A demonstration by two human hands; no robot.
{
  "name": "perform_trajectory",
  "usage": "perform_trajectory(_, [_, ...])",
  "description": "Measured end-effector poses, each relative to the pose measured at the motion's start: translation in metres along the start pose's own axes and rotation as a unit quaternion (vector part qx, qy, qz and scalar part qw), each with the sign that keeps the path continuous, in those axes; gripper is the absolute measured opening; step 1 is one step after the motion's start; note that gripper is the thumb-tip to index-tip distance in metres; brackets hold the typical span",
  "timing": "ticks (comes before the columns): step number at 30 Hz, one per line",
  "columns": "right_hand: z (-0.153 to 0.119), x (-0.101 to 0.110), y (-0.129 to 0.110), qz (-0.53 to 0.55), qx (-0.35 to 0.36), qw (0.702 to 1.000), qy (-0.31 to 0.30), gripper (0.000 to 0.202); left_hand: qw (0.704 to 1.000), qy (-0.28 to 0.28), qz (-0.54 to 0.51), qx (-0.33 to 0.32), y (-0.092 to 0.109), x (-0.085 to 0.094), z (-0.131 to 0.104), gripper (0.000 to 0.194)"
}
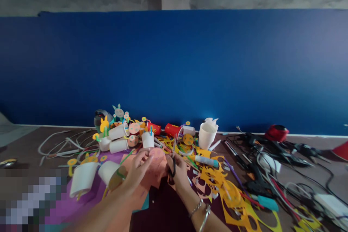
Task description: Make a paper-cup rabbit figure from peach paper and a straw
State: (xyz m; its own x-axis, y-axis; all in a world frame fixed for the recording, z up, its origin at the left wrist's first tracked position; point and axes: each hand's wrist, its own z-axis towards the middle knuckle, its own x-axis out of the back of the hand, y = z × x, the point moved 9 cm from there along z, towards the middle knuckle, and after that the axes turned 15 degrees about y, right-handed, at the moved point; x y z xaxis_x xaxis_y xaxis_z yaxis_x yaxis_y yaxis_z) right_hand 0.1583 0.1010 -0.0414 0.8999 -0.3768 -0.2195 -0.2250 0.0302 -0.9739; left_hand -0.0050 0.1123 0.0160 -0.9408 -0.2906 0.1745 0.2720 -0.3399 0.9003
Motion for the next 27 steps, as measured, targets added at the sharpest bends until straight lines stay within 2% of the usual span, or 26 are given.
perform_trajectory(2, [0.004,0.008,-0.004,0.016,0.016,0.999,0.034,0.037,1.000,-0.003,0.027,0.009,0.003,0.004,0.006,0.023])
perform_trajectory(5, [0.005,0.016,-0.009,0.029,0.029,0.997,0.061,0.038,0.997,-0.049,0.061,0.027,0.007,0.008,0.016,0.023])
perform_trajectory(9, [0.003,0.011,-0.014,-0.002,0.039,0.999,0.030,0.037,0.991,-0.112,0.058,0.044,0.007,0.016,0.021,0.022])
perform_trajectory(12, [0.002,0.007,-0.023,-0.036,0.070,0.997,0.013,0.036,0.988,-0.127,0.068,0.054,0.000,0.021,0.016,0.024])
perform_trajectory(15, [0.003,0.004,-0.031,-0.110,0.112,0.988,0.008,0.034,0.985,-0.139,0.094,0.039,-0.007,0.018,0.006,0.025])
perform_trajectory(18, [0.001,0.003,-0.041,-0.259,0.187,0.948,0.008,0.030,0.982,-0.148,0.114,0.013,-0.012,0.013,-0.004,0.021])
perform_trajectory(20, [-0.003,0.001,-0.047,-0.372,0.240,0.897,0.009,0.024,0.981,-0.141,0.132,-0.029,-0.008,0.013,-0.005,0.019])
perform_trajectory(23, [-0.004,0.002,-0.044,-0.493,0.254,0.832,0.007,0.021,0.971,-0.119,0.170,-0.116,0.007,0.023,-0.003,0.033])
perform_trajectory(25, [-0.003,0.004,-0.039,-0.530,0.243,0.812,0.007,0.028,0.960,-0.129,0.198,-0.148,0.013,0.028,-0.003,0.043])
perform_trajectory(27, [-0.003,0.005,-0.035,-0.537,0.239,0.809,0.000,0.032,0.947,-0.151,0.233,-0.162,0.011,0.031,-0.005,0.047])
